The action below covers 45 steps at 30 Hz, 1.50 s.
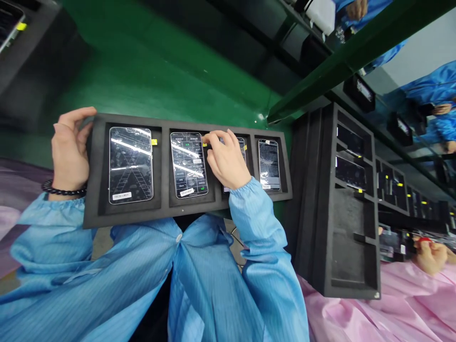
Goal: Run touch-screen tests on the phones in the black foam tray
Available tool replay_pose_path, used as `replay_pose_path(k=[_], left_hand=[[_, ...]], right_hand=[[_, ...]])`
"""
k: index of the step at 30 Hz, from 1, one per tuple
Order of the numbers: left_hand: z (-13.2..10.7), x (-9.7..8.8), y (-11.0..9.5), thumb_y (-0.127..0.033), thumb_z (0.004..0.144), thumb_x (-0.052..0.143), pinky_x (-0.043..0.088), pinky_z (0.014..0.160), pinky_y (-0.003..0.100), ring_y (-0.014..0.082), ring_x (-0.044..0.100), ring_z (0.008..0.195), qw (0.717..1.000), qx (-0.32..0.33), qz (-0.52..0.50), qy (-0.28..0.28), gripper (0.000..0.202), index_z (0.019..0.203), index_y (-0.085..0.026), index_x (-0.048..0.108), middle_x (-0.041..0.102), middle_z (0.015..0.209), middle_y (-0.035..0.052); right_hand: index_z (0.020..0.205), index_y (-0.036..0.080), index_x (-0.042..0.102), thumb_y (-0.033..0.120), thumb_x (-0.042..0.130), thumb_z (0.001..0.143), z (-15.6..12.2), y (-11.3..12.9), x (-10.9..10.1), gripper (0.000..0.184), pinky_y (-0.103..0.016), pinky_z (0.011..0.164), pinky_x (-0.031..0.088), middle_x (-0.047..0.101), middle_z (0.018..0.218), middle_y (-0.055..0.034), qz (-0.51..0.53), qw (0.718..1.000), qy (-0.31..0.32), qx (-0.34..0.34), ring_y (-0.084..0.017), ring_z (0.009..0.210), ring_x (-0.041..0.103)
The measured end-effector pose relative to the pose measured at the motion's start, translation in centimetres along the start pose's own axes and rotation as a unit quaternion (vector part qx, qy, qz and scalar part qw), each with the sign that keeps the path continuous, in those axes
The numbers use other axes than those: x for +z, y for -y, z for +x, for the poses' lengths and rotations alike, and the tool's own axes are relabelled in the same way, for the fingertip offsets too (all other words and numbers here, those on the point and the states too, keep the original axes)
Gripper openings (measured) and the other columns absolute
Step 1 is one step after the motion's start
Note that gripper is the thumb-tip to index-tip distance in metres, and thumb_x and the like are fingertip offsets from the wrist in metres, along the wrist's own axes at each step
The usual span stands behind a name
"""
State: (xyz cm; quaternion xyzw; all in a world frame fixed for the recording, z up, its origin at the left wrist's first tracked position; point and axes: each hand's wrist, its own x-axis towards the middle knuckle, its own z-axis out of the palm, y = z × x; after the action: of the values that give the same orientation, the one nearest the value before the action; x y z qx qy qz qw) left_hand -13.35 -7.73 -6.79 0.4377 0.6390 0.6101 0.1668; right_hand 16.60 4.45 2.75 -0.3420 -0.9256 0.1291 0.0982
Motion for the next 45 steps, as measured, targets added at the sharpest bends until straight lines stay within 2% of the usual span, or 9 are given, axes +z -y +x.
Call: replay_pose_path(k=[4,11,16,21,25,30,34,37,45], left_hand=[[-0.1,0.1,0.0,-0.065,0.101,0.030,0.043,0.118,0.039,0.0218,0.053,0.137,1.000,0.002,0.003,-0.003,0.063,0.129,-0.020,0.064,0.061,0.141,0.0095],[-0.1,0.1,0.5,-0.061,0.103,0.027,0.044,0.118,0.041,0.0234,0.054,0.135,1.000,0.018,0.005,-0.009,0.062,0.129,-0.019,0.064,0.062,0.139,0.0097],[0.0,0.0,0.8,-0.061,0.103,0.026,0.045,0.117,0.040,0.0221,0.055,0.134,1.000,0.023,0.002,-0.008,0.062,0.129,-0.020,0.064,0.062,0.139,0.0084],[0.0,0.0,0.7,-0.060,0.104,0.025,0.044,0.118,0.043,0.0245,0.053,0.136,1.000,0.025,-0.003,-0.006,0.063,0.131,-0.018,0.064,0.060,0.140,0.0110],[-0.1,0.0,0.6,-0.058,0.104,0.026,0.042,0.119,0.044,0.0253,0.052,0.138,1.000,0.019,-0.004,0.003,0.062,0.131,-0.017,0.063,0.059,0.142,0.0123],[-0.2,0.1,0.4,-0.056,0.105,0.025,0.041,0.120,0.043,0.0239,0.052,0.137,1.000,0.011,-0.004,0.008,0.061,0.132,-0.017,0.062,0.059,0.142,0.0124],[-0.2,0.1,0.0,-0.054,0.105,0.026,0.039,0.122,0.043,0.0233,0.052,0.138,1.000,0.003,-0.002,0.015,0.058,0.133,-0.017,0.061,0.059,0.142,0.0119],[-0.1,0.1,-0.1,-0.056,0.104,0.026,0.038,0.123,0.044,0.0240,0.052,0.138,1.000,0.003,-0.005,0.019,0.058,0.132,-0.018,0.061,0.059,0.142,0.0113],[-0.1,0.0,-0.1,-0.060,0.103,0.031,0.038,0.123,0.042,0.0222,0.050,0.140,1.000,-0.001,-0.020,0.023,0.055,0.132,-0.025,0.062,0.060,0.142,0.0059]], right_hand=[[0.116,0.021,0.053,0.012,0.036,0.090,1.2,-0.6,0.6,0.032,-0.057,0.125,0.029,0.067,0.125,-0.0086,0.014,1.000,-0.001,-0.009,-0.026,0.125,0.056],[0.112,0.022,0.055,0.010,0.037,0.089,-0.1,-0.3,0.2,0.031,-0.058,0.125,0.030,0.069,0.120,-0.0070,0.024,0.999,-0.017,-0.038,-0.026,0.129,0.055],[0.120,0.022,0.054,0.008,0.036,0.089,-0.3,0.1,0.5,0.038,-0.060,0.125,0.029,0.071,0.120,-0.0058,0.023,0.998,0.000,-0.053,-0.026,0.132,0.053],[0.124,0.019,0.056,0.008,0.036,0.090,-0.3,0.0,1.1,0.040,-0.060,0.126,0.029,0.071,0.117,-0.0070,0.008,0.998,0.013,-0.062,-0.027,0.131,0.053],[0.124,0.020,0.056,0.009,0.036,0.091,-0.2,0.4,0.8,0.040,-0.060,0.125,0.029,0.071,0.118,-0.0069,0.014,0.998,-0.001,-0.065,-0.027,0.130,0.055],[0.123,0.020,0.055,0.008,0.037,0.090,1.9,2.7,0.9,0.040,-0.057,0.125,0.030,0.068,0.124,-0.0087,0.053,0.993,0.010,-0.106,-0.025,0.132,0.053],[0.124,0.019,0.054,0.007,0.037,0.087,4.8,4.9,2.4,0.042,-0.056,0.126,0.027,0.066,0.130,-0.0095,0.062,0.987,0.056,-0.141,-0.025,0.135,0.050],[0.122,0.018,0.055,0.006,0.038,0.087,6.3,5.6,3.4,0.041,-0.056,0.126,0.025,0.068,0.129,-0.0093,0.047,0.986,0.063,-0.147,-0.025,0.135,0.050],[0.128,0.013,0.054,0.004,0.036,0.087,6.2,6.3,4.0,0.046,-0.055,0.126,0.025,0.069,0.124,-0.0105,0.015,0.982,0.077,-0.170,-0.027,0.134,0.050]])
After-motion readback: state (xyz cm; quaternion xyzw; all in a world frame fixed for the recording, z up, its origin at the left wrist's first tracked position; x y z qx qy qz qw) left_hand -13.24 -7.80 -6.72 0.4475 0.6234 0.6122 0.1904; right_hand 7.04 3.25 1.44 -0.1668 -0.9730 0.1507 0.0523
